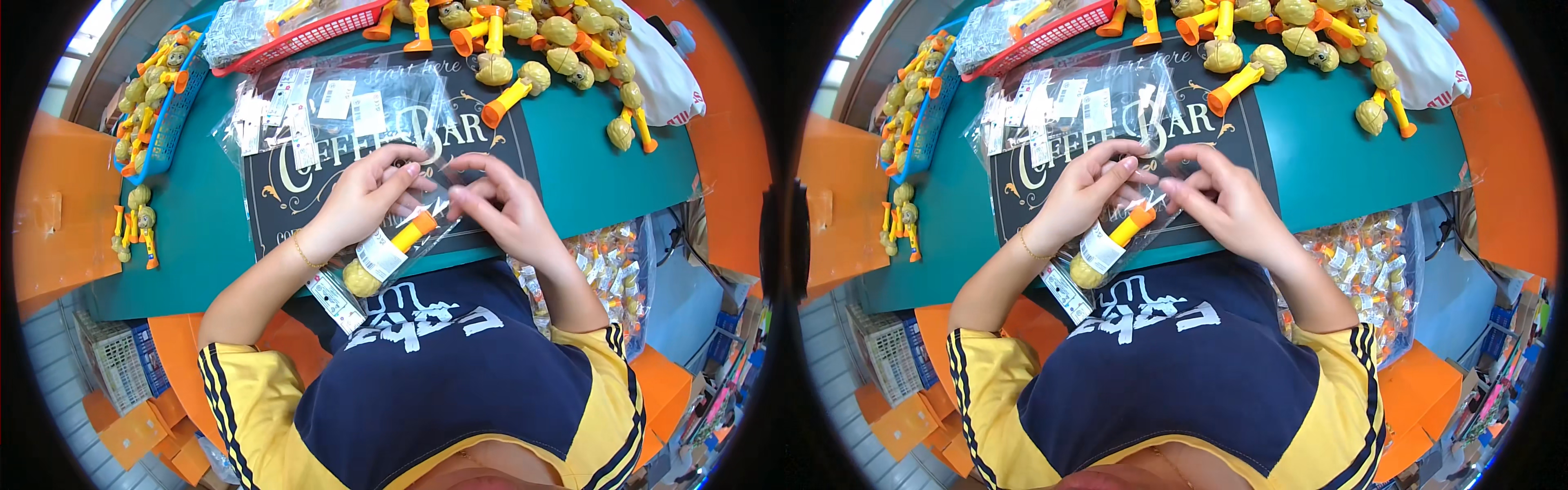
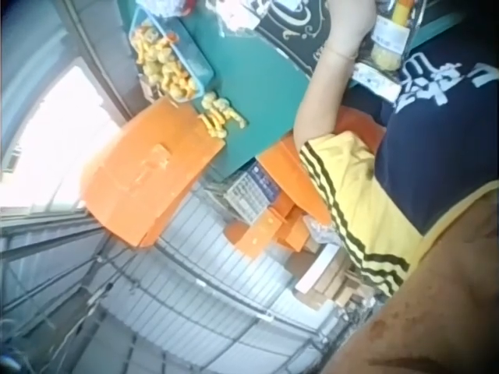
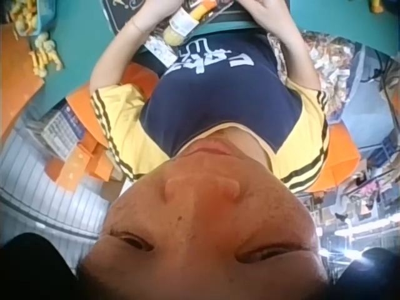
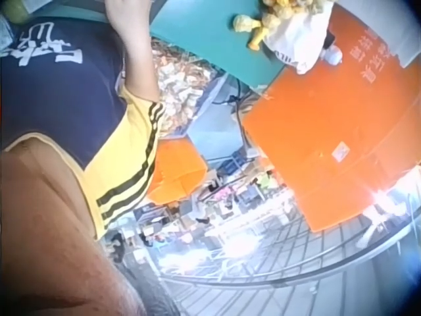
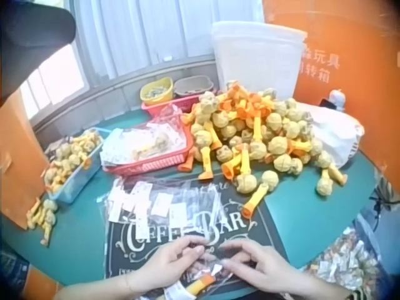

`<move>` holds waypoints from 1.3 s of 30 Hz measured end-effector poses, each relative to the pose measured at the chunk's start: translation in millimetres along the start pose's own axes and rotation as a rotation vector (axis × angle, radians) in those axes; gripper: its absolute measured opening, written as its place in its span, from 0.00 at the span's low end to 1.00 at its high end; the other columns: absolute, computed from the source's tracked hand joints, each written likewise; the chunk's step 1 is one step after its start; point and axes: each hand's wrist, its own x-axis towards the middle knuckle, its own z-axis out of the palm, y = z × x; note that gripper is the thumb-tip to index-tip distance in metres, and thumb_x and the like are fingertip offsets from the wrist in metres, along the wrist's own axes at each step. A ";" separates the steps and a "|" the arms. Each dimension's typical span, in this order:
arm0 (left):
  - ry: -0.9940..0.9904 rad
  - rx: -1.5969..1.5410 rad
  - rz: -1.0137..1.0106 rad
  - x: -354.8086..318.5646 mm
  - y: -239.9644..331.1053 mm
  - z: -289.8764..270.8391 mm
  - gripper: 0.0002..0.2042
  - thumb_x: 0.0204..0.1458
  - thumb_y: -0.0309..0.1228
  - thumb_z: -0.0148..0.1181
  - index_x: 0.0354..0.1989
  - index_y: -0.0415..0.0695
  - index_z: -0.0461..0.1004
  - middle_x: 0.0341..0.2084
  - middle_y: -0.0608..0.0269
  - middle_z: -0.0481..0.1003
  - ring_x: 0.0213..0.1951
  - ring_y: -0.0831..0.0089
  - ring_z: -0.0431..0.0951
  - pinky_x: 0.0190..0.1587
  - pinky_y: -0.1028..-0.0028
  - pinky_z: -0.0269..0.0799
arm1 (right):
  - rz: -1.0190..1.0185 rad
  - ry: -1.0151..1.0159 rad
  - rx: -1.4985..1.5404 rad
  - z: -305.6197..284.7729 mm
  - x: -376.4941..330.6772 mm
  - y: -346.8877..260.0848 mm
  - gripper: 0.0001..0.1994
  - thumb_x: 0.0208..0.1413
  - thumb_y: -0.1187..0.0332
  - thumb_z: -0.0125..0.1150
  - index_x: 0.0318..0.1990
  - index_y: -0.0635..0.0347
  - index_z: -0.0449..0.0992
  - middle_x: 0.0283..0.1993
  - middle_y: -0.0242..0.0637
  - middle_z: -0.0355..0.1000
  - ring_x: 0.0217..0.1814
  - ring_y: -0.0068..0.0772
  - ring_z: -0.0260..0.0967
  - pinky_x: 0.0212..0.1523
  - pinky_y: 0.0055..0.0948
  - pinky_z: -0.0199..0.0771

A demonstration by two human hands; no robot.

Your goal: Packaging small yellow doll toys into individual plastic bags and sealing them with tape.

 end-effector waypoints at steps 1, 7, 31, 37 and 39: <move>-0.003 0.002 0.004 0.5 -0.2 1.5 0.16 0.65 0.34 0.46 0.57 0.40 0.65 0.42 0.53 0.77 0.37 0.78 0.80 0.38 0.82 0.74 | 0.018 0.125 -0.041 3.3 4.0 -0.3 0.15 0.58 0.74 0.58 0.52 0.67 0.69 0.32 0.36 0.76 0.39 0.24 0.74 0.41 0.23 0.73; 0.010 -0.001 0.175 -2.6 -7.2 13.9 0.16 0.65 0.28 0.46 0.57 0.33 0.66 0.46 0.55 0.75 0.48 0.71 0.77 0.51 0.75 0.74 | -0.435 0.432 -0.606 21.0 21.2 3.1 0.07 0.52 0.76 0.63 0.39 0.63 0.80 0.34 0.40 0.77 0.35 0.37 0.76 0.34 0.28 0.75; 0.154 -0.080 0.329 -33.3 1.0 34.0 0.15 0.63 0.26 0.48 0.55 0.34 0.70 0.44 0.55 0.77 0.44 0.72 0.79 0.46 0.76 0.76 | -0.602 0.435 -0.781 20.1 14.5 -18.0 0.09 0.47 0.74 0.66 0.38 0.61 0.80 0.35 0.36 0.75 0.34 0.36 0.73 0.32 0.30 0.70; 0.178 0.119 0.401 -37.6 0.0 35.4 0.14 0.63 0.27 0.49 0.53 0.36 0.72 0.43 0.54 0.78 0.42 0.71 0.81 0.44 0.76 0.76 | -0.521 0.414 -0.682 19.8 16.5 -17.3 0.05 0.49 0.77 0.63 0.35 0.63 0.77 0.34 0.39 0.74 0.35 0.38 0.73 0.34 0.28 0.70; 0.164 0.033 0.329 -39.2 3.0 32.7 0.15 0.64 0.28 0.47 0.54 0.35 0.70 0.45 0.52 0.77 0.43 0.69 0.80 0.45 0.74 0.77 | -0.537 0.463 -0.610 11.0 17.8 -12.7 0.04 0.52 0.78 0.60 0.36 0.65 0.76 0.35 0.41 0.73 0.35 0.32 0.72 0.35 0.24 0.69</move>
